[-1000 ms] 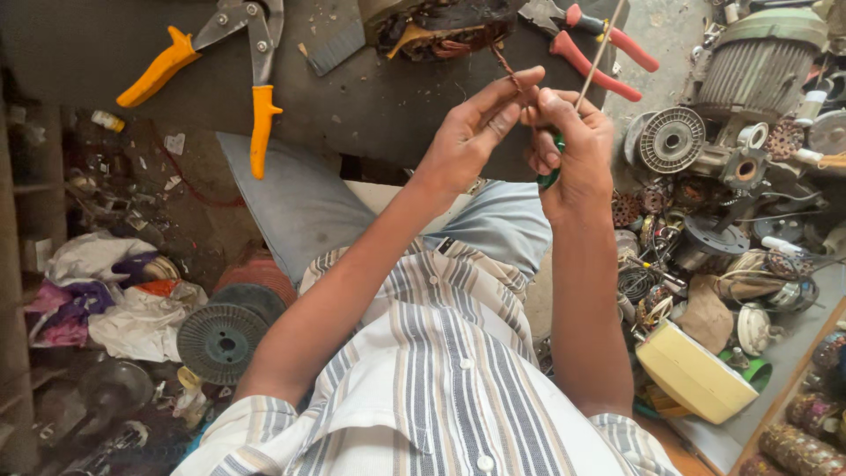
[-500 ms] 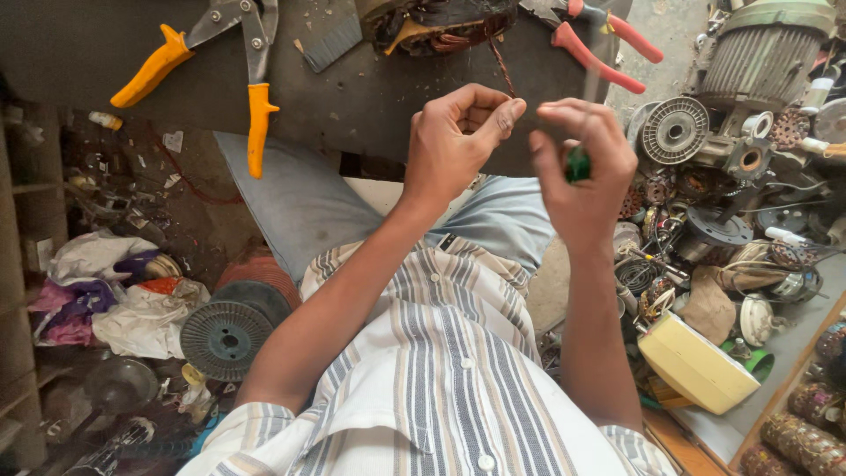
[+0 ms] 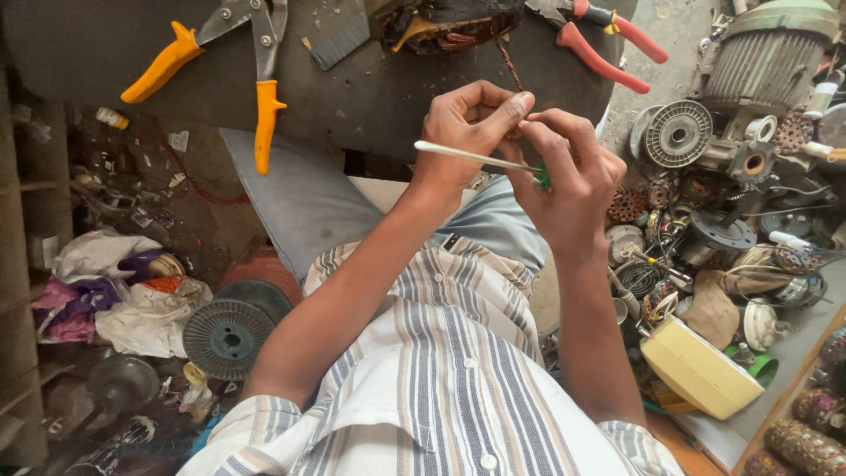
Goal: The person uses a screwdriver to pry and pull copper wires from the slots of a motor stator. They repeatedly insert the tool into the stator, twist it to loosen the windings, and pull the wires out by hand. The process involves handling the stator and the extracted copper wire throughout the clip.
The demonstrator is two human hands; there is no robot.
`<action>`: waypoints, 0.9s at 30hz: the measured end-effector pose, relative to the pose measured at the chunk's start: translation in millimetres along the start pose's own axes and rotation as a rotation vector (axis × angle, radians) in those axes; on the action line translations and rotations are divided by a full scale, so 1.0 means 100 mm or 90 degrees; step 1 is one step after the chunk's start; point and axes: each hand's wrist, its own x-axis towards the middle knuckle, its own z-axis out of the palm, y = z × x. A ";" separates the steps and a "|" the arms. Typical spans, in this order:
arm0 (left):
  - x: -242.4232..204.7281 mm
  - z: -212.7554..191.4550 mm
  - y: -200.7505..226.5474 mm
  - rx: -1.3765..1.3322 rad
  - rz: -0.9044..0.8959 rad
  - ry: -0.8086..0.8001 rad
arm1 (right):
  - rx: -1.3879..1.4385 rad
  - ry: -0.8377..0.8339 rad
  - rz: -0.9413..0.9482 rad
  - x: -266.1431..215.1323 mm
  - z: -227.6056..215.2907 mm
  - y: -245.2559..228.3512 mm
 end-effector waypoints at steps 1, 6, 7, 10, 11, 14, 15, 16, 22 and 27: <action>0.02 0.00 -0.04 0.004 0.020 -0.005 | -0.003 0.012 0.008 -0.02 0.02 0.00; 0.05 -0.08 -0.23 -0.152 0.029 -0.130 | 0.107 0.092 0.214 -0.07 0.13 0.14; 0.05 -0.10 -0.26 -0.166 0.022 -0.157 | 0.137 0.102 0.290 -0.07 0.15 0.20; 0.07 -0.09 -0.37 -0.156 0.101 -0.206 | 0.361 0.078 0.398 -0.08 0.15 0.37; 0.08 -0.08 -0.40 -0.144 0.145 -0.216 | 0.451 0.077 0.473 -0.09 0.15 0.39; 0.11 -0.08 -0.47 -0.166 0.147 -0.232 | 0.691 0.055 0.664 -0.06 0.16 0.44; 0.13 -0.07 -0.49 -0.174 0.149 -0.229 | 0.748 0.035 0.708 -0.05 0.16 0.47; 0.14 -0.07 -0.51 -0.181 0.152 -0.226 | 0.806 0.015 0.752 -0.04 0.17 0.50; 0.12 -0.04 -0.53 -0.121 0.135 -0.135 | 0.827 0.005 0.729 -0.15 0.23 0.43; -0.07 -0.01 -0.25 0.166 0.120 0.036 | 0.441 0.085 0.613 -0.23 0.15 0.29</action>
